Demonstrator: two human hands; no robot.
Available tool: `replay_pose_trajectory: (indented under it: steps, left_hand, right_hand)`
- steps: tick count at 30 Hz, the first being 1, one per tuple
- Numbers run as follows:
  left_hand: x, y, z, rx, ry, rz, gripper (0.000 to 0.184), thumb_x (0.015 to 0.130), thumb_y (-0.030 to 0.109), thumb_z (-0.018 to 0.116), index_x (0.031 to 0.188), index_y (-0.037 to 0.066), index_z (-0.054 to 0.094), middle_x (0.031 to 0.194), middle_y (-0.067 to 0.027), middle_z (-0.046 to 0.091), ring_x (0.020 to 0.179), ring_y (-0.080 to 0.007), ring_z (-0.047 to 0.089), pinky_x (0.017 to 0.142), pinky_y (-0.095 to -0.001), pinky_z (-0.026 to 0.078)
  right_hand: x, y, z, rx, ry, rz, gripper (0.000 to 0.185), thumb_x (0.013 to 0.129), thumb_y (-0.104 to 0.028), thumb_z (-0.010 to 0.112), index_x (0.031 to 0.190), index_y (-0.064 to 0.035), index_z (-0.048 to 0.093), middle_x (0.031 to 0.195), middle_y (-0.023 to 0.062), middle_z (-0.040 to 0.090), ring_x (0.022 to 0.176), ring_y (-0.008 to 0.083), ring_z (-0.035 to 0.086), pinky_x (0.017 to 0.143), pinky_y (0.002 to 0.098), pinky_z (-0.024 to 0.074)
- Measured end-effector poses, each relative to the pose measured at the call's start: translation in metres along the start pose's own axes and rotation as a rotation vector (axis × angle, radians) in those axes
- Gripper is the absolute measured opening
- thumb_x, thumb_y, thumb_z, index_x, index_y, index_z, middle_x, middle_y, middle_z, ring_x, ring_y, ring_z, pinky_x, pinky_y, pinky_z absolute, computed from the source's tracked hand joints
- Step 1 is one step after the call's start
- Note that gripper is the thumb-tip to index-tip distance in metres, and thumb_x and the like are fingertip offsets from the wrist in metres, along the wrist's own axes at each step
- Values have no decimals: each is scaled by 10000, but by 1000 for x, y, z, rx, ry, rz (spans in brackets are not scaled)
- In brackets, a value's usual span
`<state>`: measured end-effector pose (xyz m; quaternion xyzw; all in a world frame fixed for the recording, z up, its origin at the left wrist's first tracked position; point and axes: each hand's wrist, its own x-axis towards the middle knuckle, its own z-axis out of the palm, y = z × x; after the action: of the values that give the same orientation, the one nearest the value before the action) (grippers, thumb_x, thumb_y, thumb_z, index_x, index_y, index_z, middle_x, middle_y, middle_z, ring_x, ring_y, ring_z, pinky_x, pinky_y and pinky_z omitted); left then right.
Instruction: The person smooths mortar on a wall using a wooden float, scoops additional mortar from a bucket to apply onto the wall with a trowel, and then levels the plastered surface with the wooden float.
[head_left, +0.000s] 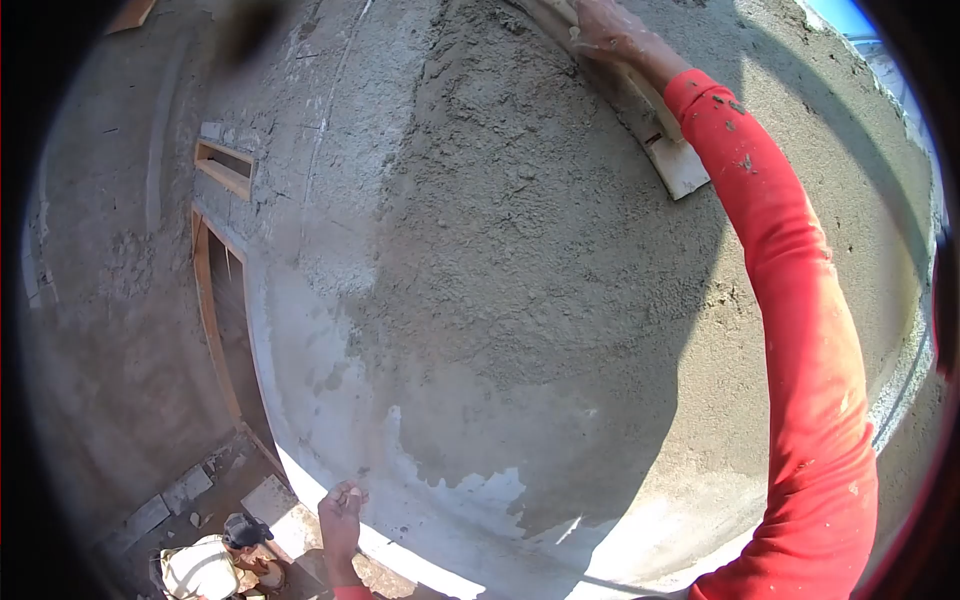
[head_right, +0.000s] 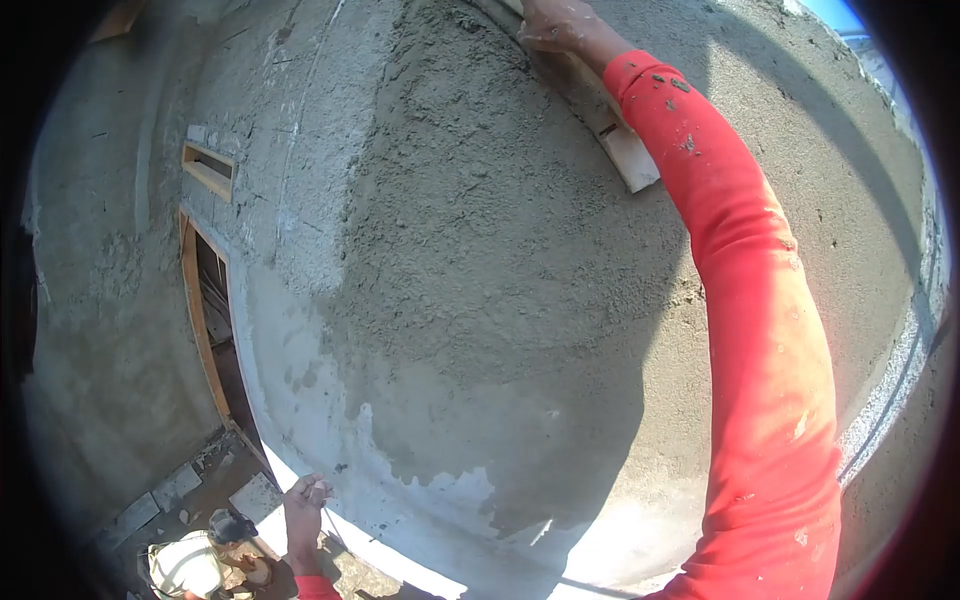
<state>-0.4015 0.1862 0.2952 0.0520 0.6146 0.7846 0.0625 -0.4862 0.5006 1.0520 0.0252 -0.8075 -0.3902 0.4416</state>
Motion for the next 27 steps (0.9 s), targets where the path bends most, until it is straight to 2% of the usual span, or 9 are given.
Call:
replay_pose_trajectory:
  steps: [3, 6, 7, 9, 12, 15, 18, 21, 27]
  left_hand:
    - [-22, -30, -17, -8, -11, -80, 278, 1076, 81, 642, 1274, -113, 654, 1013, -143, 756, 987, -202, 741, 919, -309, 561]
    - [-63, -174, -110, 44, 105, -198, 307, 1073, 127, 653, 1294, -85, 666, 967, -113, 757, 888, -158, 717, 829, -270, 568]
    - [-78, -180, -123, 64, 111, -194, 290, 1071, 107, 650, 1286, -86, 668, 976, -117, 757, 901, -159, 718, 833, -274, 566]
    - [-74, -162, -102, 53, 106, -132, 256, 1067, 66, 642, 1269, -90, 672, 996, -126, 758, 926, -160, 722, 842, -281, 564]
    - [-33, -30, -10, 82, 106, -79, 241, 1067, 66, 639, 1248, -86, 685, 1020, -130, 763, 953, -185, 720, 907, -311, 555]
    - [3, 4, 37, 19, -15, -7, 298, 1073, 128, 653, 1276, -88, 680, 1068, -166, 775, 1040, -217, 730, 957, -327, 548]
    - [-19, 9, 12, 56, -21, -54, 283, 1070, 137, 662, 1234, -92, 688, 1054, -149, 775, 1009, -214, 728, 931, -321, 547]
    - [-70, -97, -81, -79, 90, -103, 271, 1061, 118, 663, 1224, -97, 696, 985, -114, 753, 951, -178, 708, 883, -308, 540]
    - [-30, -32, 9, 14, 56, 17, 276, 1053, 125, 659, 1235, -78, 706, 1049, -139, 750, 1011, -190, 707, 920, -313, 539]
  right_hand:
    - [-52, 7, -17, -92, -97, -36, 606, 961, -205, 660, 1503, 19, 507, 1171, 325, 721, 1141, 504, 684, 992, 574, 560]
    - [-57, 53, -19, -67, 34, 117, 661, 961, -218, 662, 1563, -23, 471, 1174, 311, 725, 1133, 494, 689, 995, 581, 562]
    - [-55, 46, -25, -33, 48, 165, 558, 927, -192, 655, 1436, 7, 545, 1161, 323, 729, 1128, 494, 700, 976, 573, 571]
    - [-17, 15, -54, 40, 99, 230, 389, 858, -141, 641, 1182, 66, 693, 1135, 348, 736, 1117, 493, 722, 938, 555, 590]
    - [29, -8, -12, 61, 33, 166, 414, 849, -127, 627, 1218, 54, 674, 1129, 344, 735, 1105, 499, 721, 934, 562, 588]
    - [-1, -60, 3, 58, -93, 3, 387, 845, -117, 630, 1197, 37, 679, 1114, 340, 736, 1095, 499, 721, 925, 560, 590]
    - [-66, -51, 12, -61, -108, -108, 727, 957, -191, 669, 1630, -76, 418, 1146, 302, 731, 1117, 488, 697, 992, 576, 569]
    - [-63, 20, 8, -121, 11, -72, 780, 957, -189, 683, 1671, -119, 376, 1121, 302, 728, 1075, 491, 699, 942, 581, 572]
    - [18, -36, 6, -4, -79, 105, 405, 855, -150, 645, 1215, 36, 659, 1073, 314, 749, 1025, 502, 735, 854, 568, 608]
